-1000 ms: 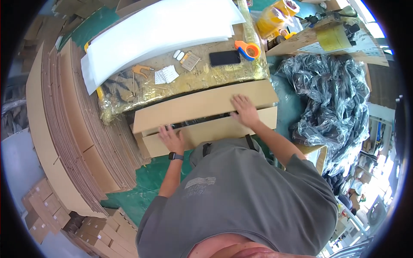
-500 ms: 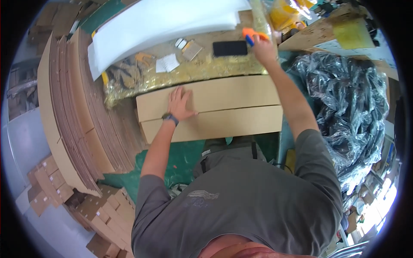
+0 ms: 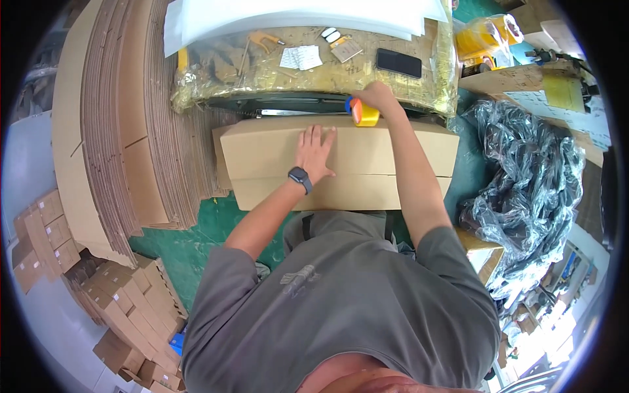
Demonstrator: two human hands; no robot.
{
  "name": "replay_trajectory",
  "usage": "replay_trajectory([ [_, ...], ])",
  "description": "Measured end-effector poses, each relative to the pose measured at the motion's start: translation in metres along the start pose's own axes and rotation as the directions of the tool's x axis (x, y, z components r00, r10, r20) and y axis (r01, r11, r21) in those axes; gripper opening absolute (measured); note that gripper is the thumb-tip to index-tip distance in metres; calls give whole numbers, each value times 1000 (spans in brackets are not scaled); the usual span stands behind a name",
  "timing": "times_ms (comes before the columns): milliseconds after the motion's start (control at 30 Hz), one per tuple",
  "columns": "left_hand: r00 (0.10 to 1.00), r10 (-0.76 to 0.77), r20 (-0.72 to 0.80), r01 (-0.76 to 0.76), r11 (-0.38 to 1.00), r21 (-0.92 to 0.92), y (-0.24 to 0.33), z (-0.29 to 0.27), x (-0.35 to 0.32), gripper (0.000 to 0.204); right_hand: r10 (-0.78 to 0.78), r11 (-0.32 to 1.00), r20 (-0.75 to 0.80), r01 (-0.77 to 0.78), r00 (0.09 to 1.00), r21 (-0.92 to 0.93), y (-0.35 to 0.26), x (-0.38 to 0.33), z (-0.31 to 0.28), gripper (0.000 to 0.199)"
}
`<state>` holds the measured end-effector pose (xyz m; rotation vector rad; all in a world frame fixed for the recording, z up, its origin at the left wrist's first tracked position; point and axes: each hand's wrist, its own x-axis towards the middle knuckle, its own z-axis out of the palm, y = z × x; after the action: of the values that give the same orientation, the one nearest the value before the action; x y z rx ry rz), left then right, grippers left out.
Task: Packing bicycle saddles into plastic bags and cardboard boxes for shipment.
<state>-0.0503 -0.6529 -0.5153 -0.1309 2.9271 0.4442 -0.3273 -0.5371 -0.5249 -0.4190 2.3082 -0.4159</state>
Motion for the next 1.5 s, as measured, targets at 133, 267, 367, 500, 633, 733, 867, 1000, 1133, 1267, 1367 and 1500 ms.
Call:
replay_trajectory([
  [133, 998, -55, 27, 56, 997, -45, -8, 9, -29, 135, 79, 979, 337, -9, 938, -206, -68, 1, 9, 44],
  [267, 996, -45, 75, 48, 998, -28, -29, 20, 0, 142, 44, 996, 81, -37, 996, -85, -51, -73, -1, 48],
  [367, 988, -75, 136, 69, 997, 45, -53, 30, 20, 145, -154, 982, -488, 188, 859, 20, -7, -193, 105, 45],
  [500, 987, -69, 148, 63, 997, 42, -62, 21, 59, 145, 21, 993, -220, 5, 975, 119, 67, -349, 214, 40],
  [633, 995, -20, 97, 18, 1000, 21, -64, 32, 56, 143, 120, 966, -316, -37, 941, 256, 88, -320, 286, 42],
  [733, 998, 58, 32, -57, 997, -49, -56, 38, 55, 134, -8, 972, -307, 79, 952, 220, 153, -237, 334, 52],
  [867, 995, -12, -94, 7, 998, -60, -63, 62, 10, 100, 434, 870, -194, -353, 880, 343, 222, -231, 285, 85],
  [1000, 962, -67, -264, 69, 998, -2, -35, 109, -49, 67, 520, 807, -480, -224, 707, 546, 346, -256, 157, 103],
  [1133, 939, -146, -312, 151, 989, -9, 35, 114, -72, 81, 368, 888, -306, -236, 878, 394, 395, -237, 139, 82],
  [1267, 943, -259, -209, 250, 966, -69, 81, 121, -76, 87, 129, 972, -122, -101, 984, 212, 361, -292, 152, 71],
  [1367, 937, -344, -64, 350, 924, 153, 32, 145, -89, 88, 38, 999, 183, -42, 982, 17, 295, -332, 135, 45],
  [1500, 919, -392, -47, 329, 826, -458, 59, 80, -104, 74, -194, 975, -229, 214, 954, 63, 190, -390, 51, 41],
])
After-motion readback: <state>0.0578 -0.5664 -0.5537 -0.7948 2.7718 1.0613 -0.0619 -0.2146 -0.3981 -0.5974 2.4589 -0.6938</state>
